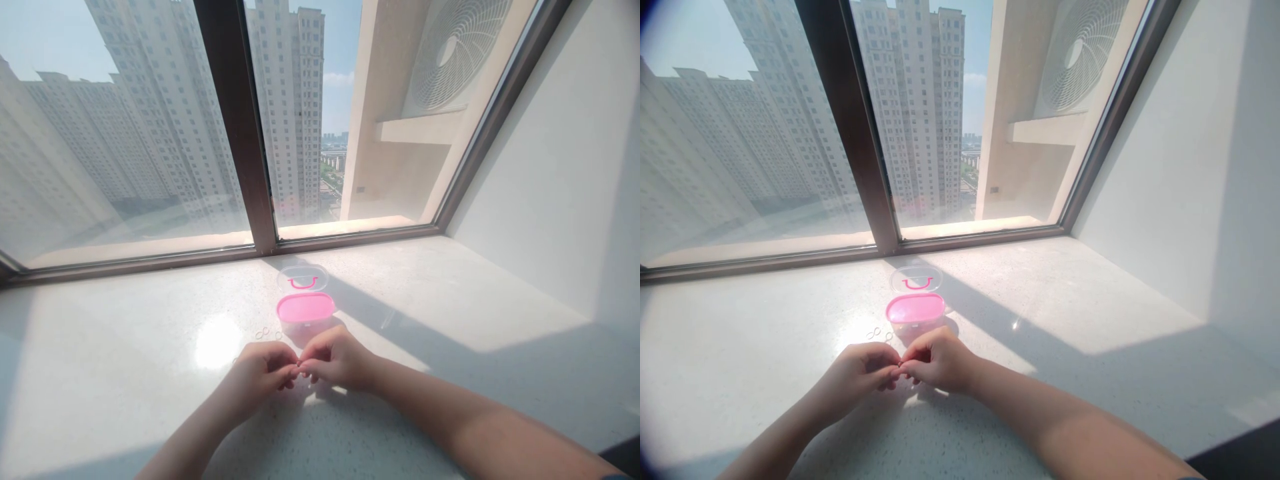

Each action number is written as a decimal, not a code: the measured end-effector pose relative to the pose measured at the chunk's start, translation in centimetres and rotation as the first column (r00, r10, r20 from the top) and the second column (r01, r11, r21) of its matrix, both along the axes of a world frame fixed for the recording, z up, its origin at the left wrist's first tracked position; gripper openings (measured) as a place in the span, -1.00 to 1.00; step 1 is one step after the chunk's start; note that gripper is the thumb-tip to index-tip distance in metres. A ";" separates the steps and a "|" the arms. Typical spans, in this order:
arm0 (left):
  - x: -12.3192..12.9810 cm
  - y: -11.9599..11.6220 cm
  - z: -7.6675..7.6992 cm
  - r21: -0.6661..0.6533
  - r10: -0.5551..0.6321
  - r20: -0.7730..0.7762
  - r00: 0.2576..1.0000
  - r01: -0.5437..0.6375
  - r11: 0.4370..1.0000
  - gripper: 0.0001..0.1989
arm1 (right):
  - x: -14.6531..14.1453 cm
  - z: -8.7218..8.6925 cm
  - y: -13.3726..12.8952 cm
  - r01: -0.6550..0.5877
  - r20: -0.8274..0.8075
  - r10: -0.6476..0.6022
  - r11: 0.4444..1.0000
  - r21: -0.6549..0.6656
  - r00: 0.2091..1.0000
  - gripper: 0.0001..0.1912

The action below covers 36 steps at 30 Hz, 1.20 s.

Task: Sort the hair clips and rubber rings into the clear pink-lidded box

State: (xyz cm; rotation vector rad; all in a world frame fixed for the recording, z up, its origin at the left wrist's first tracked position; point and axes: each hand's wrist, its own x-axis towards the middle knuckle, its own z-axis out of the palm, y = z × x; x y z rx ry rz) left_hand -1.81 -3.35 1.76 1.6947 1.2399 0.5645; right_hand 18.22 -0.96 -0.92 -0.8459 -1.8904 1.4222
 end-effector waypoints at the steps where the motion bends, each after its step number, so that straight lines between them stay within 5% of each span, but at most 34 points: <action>1: 0.0 0.0 -0.1 0.027 -0.011 -0.021 1.000 0.012 1.000 -0.82 | 0.0 0.0 0.0 -0.002 0.009 0.002 1.000 0.001 1.000 -0.79; 13: 0.3 -0.3 0.0 0.153 -0.003 -0.110 0.994 0.020 0.988 -0.86 | -0.1 0.1 0.2 -0.001 0.083 -0.001 1.000 0.023 0.997 -0.78; 21: 0.3 -0.6 0.3 0.075 0.010 0.109 0.994 -0.018 0.997 -0.88 | -0.1 0.1 -0.1 -0.098 0.041 0.097 0.995 0.014 0.994 -0.83; 36: 0.5 -0.5 0.0 0.059 0.033 0.151 0.988 -0.042 0.997 -0.88 | -0.4 -0.1 -0.2 0.010 0.050 -0.020 0.984 0.176 0.999 -0.81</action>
